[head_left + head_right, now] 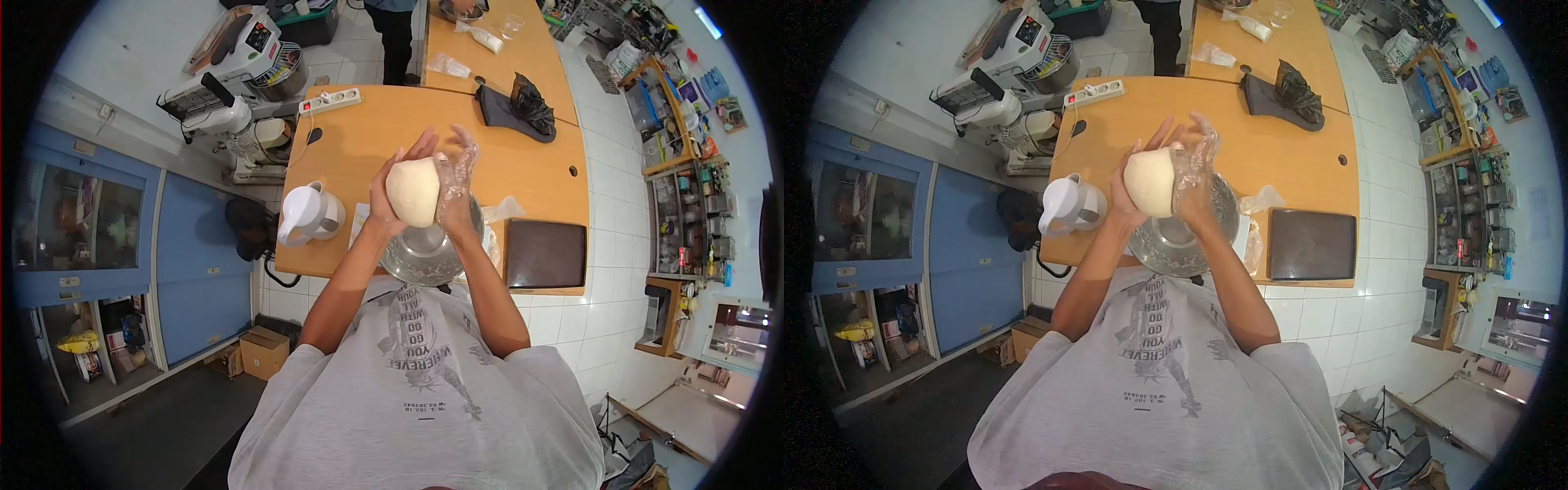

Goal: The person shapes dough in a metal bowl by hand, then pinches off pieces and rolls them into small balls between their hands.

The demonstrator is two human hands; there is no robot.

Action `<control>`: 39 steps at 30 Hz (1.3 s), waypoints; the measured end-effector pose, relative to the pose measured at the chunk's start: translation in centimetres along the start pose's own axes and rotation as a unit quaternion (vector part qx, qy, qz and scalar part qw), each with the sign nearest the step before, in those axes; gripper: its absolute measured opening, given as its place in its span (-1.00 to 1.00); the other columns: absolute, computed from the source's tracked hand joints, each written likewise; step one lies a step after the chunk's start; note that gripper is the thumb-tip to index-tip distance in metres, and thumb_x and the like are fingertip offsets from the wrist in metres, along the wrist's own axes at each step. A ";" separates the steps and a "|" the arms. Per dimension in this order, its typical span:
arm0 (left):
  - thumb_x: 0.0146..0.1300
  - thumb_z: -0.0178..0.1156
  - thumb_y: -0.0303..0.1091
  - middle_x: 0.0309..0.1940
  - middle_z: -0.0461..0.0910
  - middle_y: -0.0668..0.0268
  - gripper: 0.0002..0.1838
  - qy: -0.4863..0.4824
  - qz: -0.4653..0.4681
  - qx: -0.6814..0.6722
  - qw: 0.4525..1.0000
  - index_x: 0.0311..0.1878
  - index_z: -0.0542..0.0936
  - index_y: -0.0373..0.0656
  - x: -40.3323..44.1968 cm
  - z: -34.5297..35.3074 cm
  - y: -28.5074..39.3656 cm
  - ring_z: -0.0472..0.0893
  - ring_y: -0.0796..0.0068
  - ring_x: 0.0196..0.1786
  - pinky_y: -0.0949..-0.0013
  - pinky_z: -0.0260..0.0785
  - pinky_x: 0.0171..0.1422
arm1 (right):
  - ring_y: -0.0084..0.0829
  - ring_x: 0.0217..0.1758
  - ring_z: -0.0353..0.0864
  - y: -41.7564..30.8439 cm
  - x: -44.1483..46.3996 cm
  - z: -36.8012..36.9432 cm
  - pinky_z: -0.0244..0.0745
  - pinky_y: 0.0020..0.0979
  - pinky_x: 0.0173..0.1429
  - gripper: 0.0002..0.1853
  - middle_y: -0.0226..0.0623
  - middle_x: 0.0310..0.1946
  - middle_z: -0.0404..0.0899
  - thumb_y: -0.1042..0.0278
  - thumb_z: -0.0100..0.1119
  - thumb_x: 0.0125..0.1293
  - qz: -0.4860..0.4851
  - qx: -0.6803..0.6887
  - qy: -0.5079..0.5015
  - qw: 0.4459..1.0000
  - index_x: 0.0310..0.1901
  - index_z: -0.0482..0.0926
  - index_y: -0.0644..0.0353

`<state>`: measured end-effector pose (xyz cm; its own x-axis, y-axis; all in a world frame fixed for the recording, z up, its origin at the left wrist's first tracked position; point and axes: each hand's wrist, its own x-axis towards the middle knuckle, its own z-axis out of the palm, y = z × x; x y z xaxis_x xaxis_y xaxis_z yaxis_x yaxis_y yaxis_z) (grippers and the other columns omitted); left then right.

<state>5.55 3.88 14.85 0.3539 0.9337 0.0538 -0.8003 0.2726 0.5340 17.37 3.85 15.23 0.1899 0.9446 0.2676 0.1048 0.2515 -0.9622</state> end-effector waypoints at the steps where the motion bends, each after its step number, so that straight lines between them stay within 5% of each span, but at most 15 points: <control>1: 0.63 -0.20 0.08 0.65 0.24 0.16 -0.26 -0.008 -0.003 -0.051 0.999 0.64 0.22 -0.27 -0.3 0.1 -0.1 0.24 0.29 0.66 0.20 0.10 0.71 | -0.12 0.43 0.36 0.4 0.3 0.1 0.29 -0.07 0.48 -0.49 0.08 0.41 0.30 0.06 0.00 0.63 -0.133 -0.158 0.032 0.978 0.40 0.36 0.26; 5: 0.62 -0.16 0.06 0.43 0.52 0.10 -0.35 -0.009 -0.016 -0.019 1.000 0.46 0.47 -0.29 -1.0 0.3 0.2 0.51 0.24 0.47 0.18 0.32 0.59 | 0.15 0.34 0.39 1.6 0.0 -0.7 0.33 0.07 0.42 -0.48 0.13 0.33 0.32 0.22 0.02 0.59 -0.286 -0.399 0.035 0.870 0.46 0.27 0.27; 7: 0.59 -0.15 0.08 0.16 0.68 0.13 -0.43 -0.071 0.023 -0.066 0.995 0.18 0.62 -0.21 0.0 -2.6 -1.0 0.65 0.19 0.27 0.12 0.48 0.46 | 0.02 0.35 0.43 -0.6 0.4 0.4 0.35 -0.01 0.42 -0.51 0.04 0.33 0.35 0.15 0.01 0.62 -0.037 -0.157 0.139 0.977 0.42 0.31 0.24; 8: 0.59 -0.15 0.08 0.16 0.68 0.13 -0.43 -0.072 0.022 -0.066 0.995 0.18 0.62 -0.21 0.4 -4.0 -1.9 0.65 0.19 0.27 0.12 0.48 0.46 | 0.02 0.35 0.43 -0.7 0.4 0.5 0.35 -0.01 0.42 -0.51 0.04 0.33 0.35 0.15 0.01 0.62 -0.038 -0.158 0.139 0.977 0.42 0.31 0.24; 10: 0.54 -0.17 0.16 0.17 0.64 0.12 -0.41 -0.149 0.127 -0.267 0.944 0.13 0.60 -0.17 0.9 -4.7 -3.0 0.62 0.08 0.30 0.00 0.41 0.53 | -0.20 0.44 0.35 -0.6 0.0 0.5 0.33 -0.06 0.45 -0.49 -0.08 0.41 0.34 -0.04 -0.05 0.66 0.127 0.217 0.149 0.956 0.37 0.39 0.21; 11: 0.54 -0.17 0.16 0.17 0.64 0.12 -0.41 -0.149 0.127 -0.266 0.944 0.13 0.60 -0.17 0.9 -5.0 -3.6 0.62 0.08 0.30 0.00 0.41 0.53 | -0.20 0.44 0.35 0.0 -0.3 0.5 0.33 -0.06 0.45 -0.49 -0.08 0.41 0.34 -0.04 -0.05 0.66 0.127 0.217 0.148 0.956 0.37 0.39 0.21; 13: 0.51 -0.14 0.13 0.20 0.63 0.12 -0.42 0.295 0.115 -0.192 0.929 0.19 0.58 -0.16 0.5 -2.9 -3.0 0.63 0.06 0.28 -0.03 0.45 0.49 | -0.21 0.28 0.53 1.7 -1.3 0.7 0.41 -0.19 0.37 -0.54 -0.13 0.27 0.50 -0.01 -0.05 0.66 0.041 0.281 0.045 0.958 0.30 0.47 0.20; 17: 0.54 -0.13 0.07 0.27 0.59 0.15 -0.46 0.287 0.086 -0.184 0.936 0.26 0.54 -0.14 0.6 -0.8 -1.9 0.59 0.07 0.34 -0.04 0.42 0.52 | -0.20 0.25 0.56 -0.1 -2.7 2.4 0.35 -0.20 0.46 -0.52 -0.09 0.20 0.56 0.00 -0.22 0.72 -0.011 -0.011 0.023 1.000 0.27 0.49 0.25; 20: 0.60 -0.17 0.03 0.32 0.56 0.15 -0.46 0.242 0.066 -0.109 0.962 0.36 0.49 -0.15 -0.3 -1.0 -1.4 0.56 0.11 0.38 -0.03 0.37 0.55 | -0.21 0.17 0.58 0.1 -1.7 1.9 0.42 -0.18 0.38 -0.54 -0.05 0.11 0.59 0.06 -0.24 0.73 0.052 0.086 0.035 0.994 0.25 0.50 0.29; 22: 0.68 -0.25 0.01 0.33 0.56 0.13 -0.46 0.252 0.062 0.122 0.958 0.41 0.45 -0.16 -0.8 -1.5 -1.0 0.56 0.17 0.38 0.04 0.34 0.57 | -0.22 0.14 0.59 -0.7 -1.2 1.0 0.46 -0.19 0.34 -0.55 -0.04 0.08 0.60 0.08 -0.23 0.73 0.072 0.110 0.044 0.990 0.23 0.51 0.29; 26: 0.71 -0.27 0.05 0.29 0.58 0.13 -0.42 0.226 0.056 0.068 0.970 0.41 0.46 -0.20 -1.6 0.7 1.5 0.55 0.23 0.39 0.13 0.31 0.57 | -0.13 0.09 0.65 -2.7 -0.4 -0.7 0.51 -0.16 0.27 -0.58 0.05 0.01 0.65 0.18 -0.21 0.69 -0.001 -0.027 0.036 0.999 0.09 0.60 0.33; 29: 0.71 -0.22 0.08 0.16 0.66 0.16 -0.43 0.125 0.033 0.128 0.983 0.28 0.55 -0.21 -1.4 0.6 1.6 0.62 0.32 0.29 0.22 0.41 0.47 | -0.10 0.08 0.67 -2.2 -0.9 -0.7 0.53 -0.14 0.24 -0.60 0.09 -0.05 0.67 0.25 -0.18 0.65 -0.088 -0.132 0.004 0.987 0.01 0.65 0.35; 31: 0.68 -0.10 0.05 -0.04 0.72 0.22 -0.51 0.254 0.021 0.140 0.957 0.09 0.63 -0.19 -0.8 0.3 0.9 0.71 0.39 0.09 0.26 0.56 0.26 | -0.09 0.08 0.68 -1.8 -1.2 -0.4 0.54 -0.13 0.22 -0.61 0.11 -0.08 0.68 0.27 -0.16 0.62 -0.149 -0.178 -0.011 0.973 -0.02 0.66 0.36; 35: 0.62 0.00 -0.05 -0.16 0.74 0.29 -0.63 0.243 0.000 0.084 0.966 -0.03 0.65 -0.14 -1.0 -1.6 0.1 0.74 0.40 -0.07 0.27 0.64 0.05 | -0.23 0.02 0.68 0.1 -2.0 -0.3 0.57 -0.20 0.15 -0.67 -0.05 -0.13 0.67 0.22 0.01 0.58 0.097 0.072 0.008 0.993 -0.06 0.66 0.32; 39: 0.54 0.03 -0.17 -0.22 0.69 0.35 -0.75 0.238 -0.045 -0.041 0.969 -0.11 0.62 -0.08 -1.2 -1.3 0.4 0.72 0.41 -0.10 0.23 0.62 0.06 | -0.37 -0.08 0.65 0.6 -1.9 0.1 0.58 -0.31 0.11 -0.70 -0.25 -0.14 0.63 0.15 0.09 0.57 0.338 0.324 0.069 0.881 -0.06 0.66 0.25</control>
<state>4.13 3.20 13.89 0.1764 0.9016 -0.3949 -0.8189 0.3571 0.4494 16.98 2.24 14.19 0.1169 0.9011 -0.4176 -0.6494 -0.2488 -0.7186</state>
